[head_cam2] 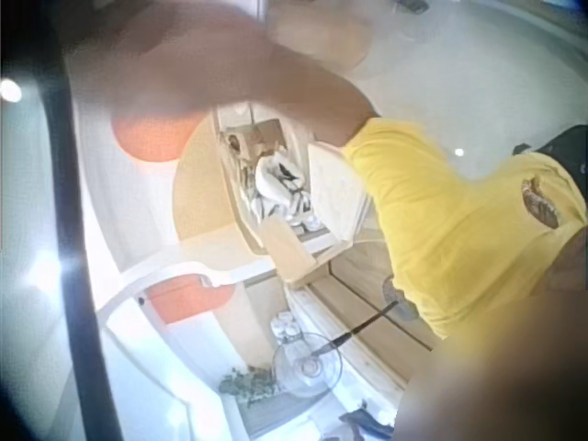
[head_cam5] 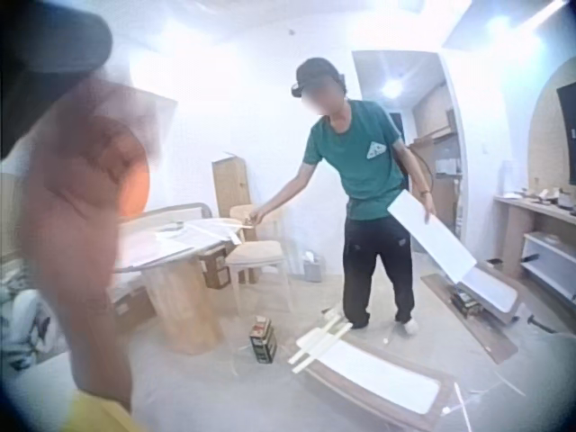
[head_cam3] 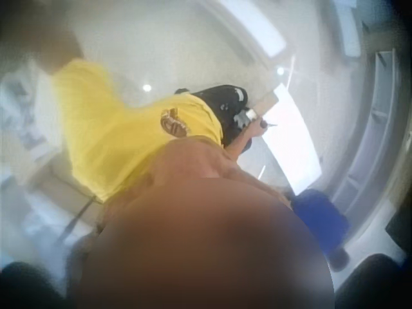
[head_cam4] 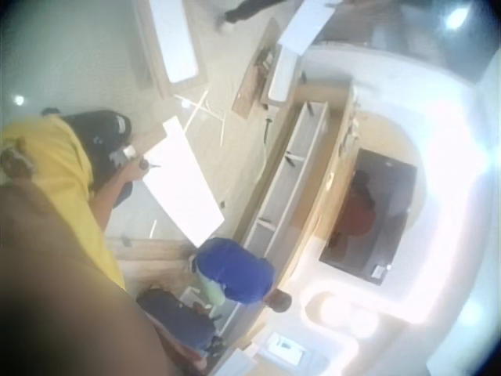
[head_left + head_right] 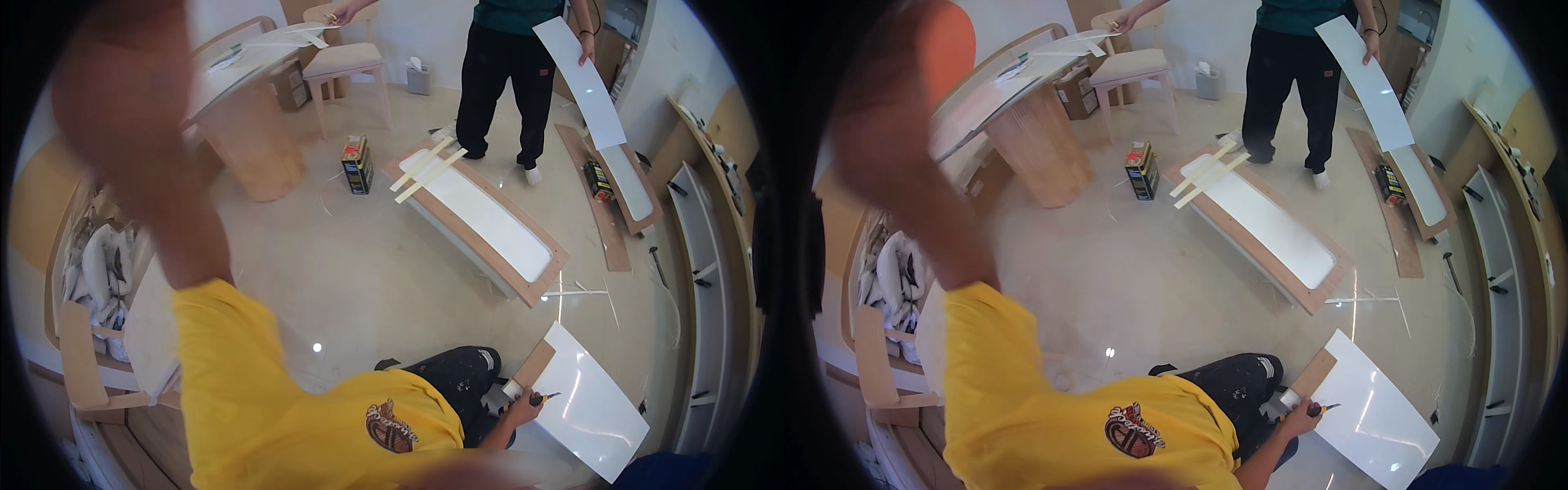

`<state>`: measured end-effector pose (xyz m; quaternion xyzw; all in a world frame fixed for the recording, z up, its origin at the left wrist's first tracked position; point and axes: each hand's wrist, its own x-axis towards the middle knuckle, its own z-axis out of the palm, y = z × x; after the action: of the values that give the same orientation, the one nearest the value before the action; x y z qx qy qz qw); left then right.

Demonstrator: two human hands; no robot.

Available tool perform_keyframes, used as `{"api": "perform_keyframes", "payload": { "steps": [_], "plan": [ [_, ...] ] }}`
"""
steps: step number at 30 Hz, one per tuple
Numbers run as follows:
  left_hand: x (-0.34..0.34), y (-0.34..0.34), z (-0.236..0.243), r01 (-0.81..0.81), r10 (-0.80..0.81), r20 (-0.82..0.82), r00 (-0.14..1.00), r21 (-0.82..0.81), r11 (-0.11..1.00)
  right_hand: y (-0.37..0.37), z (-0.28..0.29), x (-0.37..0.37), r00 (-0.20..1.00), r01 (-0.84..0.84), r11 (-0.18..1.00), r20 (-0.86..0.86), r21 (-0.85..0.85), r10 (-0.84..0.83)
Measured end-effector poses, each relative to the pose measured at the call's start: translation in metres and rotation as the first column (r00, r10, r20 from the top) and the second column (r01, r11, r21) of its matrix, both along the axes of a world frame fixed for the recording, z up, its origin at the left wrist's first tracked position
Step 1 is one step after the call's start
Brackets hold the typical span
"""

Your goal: The person kneels on the floor and uses a tape measure and pencil to measure and mark a white rectangular panel. They repeatedly measure different sections, mark points, and use a small wooden block as a guide before scoring the panel with a utility knife.

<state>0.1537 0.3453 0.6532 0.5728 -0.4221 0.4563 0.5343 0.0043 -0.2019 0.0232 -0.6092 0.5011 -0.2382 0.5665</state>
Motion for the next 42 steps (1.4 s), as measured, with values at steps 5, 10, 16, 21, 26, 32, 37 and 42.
{"api": "perform_keyframes", "payload": {
  "steps": [5,10,16,21,26,32,37,42],
  "plan": [
    [0.078,-0.031,-0.305,-0.429,0.314,-0.846,0.431,0.115,0.896,0.007,-0.001,0.004,0.999,-0.002,1.000,0.053,-0.012,0.003],
    [0.034,-0.169,-0.562,-0.009,0.152,-0.988,0.015,0.152,0.988,0.002,-0.008,0.002,0.995,0.011,0.997,0.099,-0.081,-0.003],
    [0.011,-0.360,-0.626,0.419,0.080,-0.986,0.146,0.135,0.898,0.007,-0.008,-0.003,0.998,0.013,1.000,0.066,0.008,-0.014],
    [0.029,-0.440,-0.620,0.484,0.094,-0.994,-0.048,0.059,0.873,0.027,0.009,0.006,0.998,0.028,0.989,-0.058,-0.143,-0.036],
    [0.024,-0.479,-0.620,0.512,-0.035,-0.992,-0.124,-0.094,0.854,0.031,0.029,0.010,0.998,0.048,0.998,-0.043,-0.046,-0.050],
    [0.021,-0.495,-0.606,0.400,0.103,-0.969,-0.226,0.005,0.917,0.025,0.047,0.014,0.997,0.023,0.998,-0.078,-0.055,-0.027],
    [0.006,-0.489,-0.609,0.400,0.041,-0.937,-0.347,-0.108,0.910,0.028,0.045,0.012,0.997,0.041,0.999,-0.069,0.035,-0.039],
    [0.006,-0.493,-0.611,0.409,0.054,-0.943,-0.327,-0.090,0.908,0.027,0.046,0.010,0.999,0.049,0.997,-0.009,0.062,-0.049]
  ]
}}
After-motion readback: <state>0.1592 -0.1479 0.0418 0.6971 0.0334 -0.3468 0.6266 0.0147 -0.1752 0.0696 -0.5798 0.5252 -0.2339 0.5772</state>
